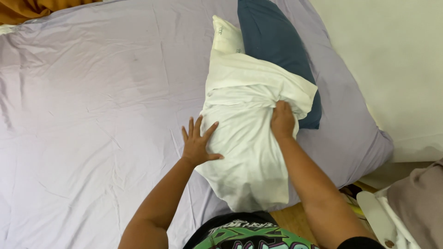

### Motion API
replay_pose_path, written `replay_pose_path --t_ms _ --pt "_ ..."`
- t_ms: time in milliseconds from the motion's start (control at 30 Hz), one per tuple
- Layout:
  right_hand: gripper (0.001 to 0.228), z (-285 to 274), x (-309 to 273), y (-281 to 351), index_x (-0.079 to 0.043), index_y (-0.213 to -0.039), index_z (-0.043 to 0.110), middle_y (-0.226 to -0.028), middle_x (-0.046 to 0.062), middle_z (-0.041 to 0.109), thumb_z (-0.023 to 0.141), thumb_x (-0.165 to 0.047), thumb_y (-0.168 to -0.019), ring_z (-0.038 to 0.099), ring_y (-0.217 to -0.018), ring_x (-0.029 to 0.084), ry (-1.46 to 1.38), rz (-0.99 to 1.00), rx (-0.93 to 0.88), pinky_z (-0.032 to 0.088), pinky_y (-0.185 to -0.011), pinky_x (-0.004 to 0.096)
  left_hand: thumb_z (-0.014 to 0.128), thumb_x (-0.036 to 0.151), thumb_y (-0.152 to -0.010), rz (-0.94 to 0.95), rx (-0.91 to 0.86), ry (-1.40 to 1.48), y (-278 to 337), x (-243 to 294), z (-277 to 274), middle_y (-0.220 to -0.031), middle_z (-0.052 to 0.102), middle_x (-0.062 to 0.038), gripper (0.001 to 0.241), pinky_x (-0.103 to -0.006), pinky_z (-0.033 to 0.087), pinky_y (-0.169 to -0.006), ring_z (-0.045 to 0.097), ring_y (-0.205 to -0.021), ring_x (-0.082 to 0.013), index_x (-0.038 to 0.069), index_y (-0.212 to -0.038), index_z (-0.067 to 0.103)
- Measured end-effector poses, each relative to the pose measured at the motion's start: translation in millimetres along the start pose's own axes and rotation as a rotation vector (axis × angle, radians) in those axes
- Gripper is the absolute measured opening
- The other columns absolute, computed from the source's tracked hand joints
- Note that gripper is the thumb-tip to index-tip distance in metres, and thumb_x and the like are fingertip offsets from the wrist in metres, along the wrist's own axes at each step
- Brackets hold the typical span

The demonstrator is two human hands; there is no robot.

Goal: The person puts a white pillowcase onto a dark blue pillow with a star and moon pattern. They repeatedly pull the fabric over the pillow, tuck the corners, and smooth the surface. The person also adjusts the purple bedsheet on the bed.

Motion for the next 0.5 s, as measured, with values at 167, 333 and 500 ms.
replay_pose_path --t_ms 167,333,500 --pt "0.010 -27.8 15.8 -42.5 -0.002 -0.106 0.062 -0.093 0.017 0.065 0.063 -0.008 -0.099 0.062 -0.085 0.038 0.068 0.023 0.087 0.049 -0.071 0.047 0.091 0.047 -0.067 -0.130 -0.129 0.136 -15.4 2.2 44.5 -0.163 0.028 -0.022 0.105 -0.0722 0.025 -0.105 0.025 -0.143 -0.0518 0.034 -0.153 0.033" --pt "0.008 -66.7 -42.6 -39.0 -0.003 -0.101 0.065 -0.098 0.016 0.067 0.066 -0.005 -0.093 0.062 -0.089 0.036 0.090 -0.209 0.144 0.048 -0.081 0.047 0.076 0.012 -0.081 -0.176 -0.022 0.332 -37.4 3.4 80.3 -0.130 0.063 -0.011 0.075 -0.0437 0.054 -0.097 0.063 -0.116 -0.0343 0.027 -0.148 0.048" --pt "0.010 -84.7 -86.7 18.7 -0.002 -0.100 0.068 -0.103 0.016 0.068 0.070 -0.002 -0.090 0.062 -0.091 0.033 0.146 -0.482 0.244 0.045 -0.086 0.048 0.073 0.007 -0.085 -0.164 0.153 0.399 -57.4 34.0 69.6 -0.110 0.070 -0.015 0.060 -0.0466 0.053 -0.082 0.067 -0.100 -0.0381 0.014 -0.140 0.051"
Point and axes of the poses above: each hand's wrist, its own y-axis away from the middle knuckle, its own z-axis out of the palm, x = y × z, the point moved 2 cm from there along -y, towards the middle knuckle
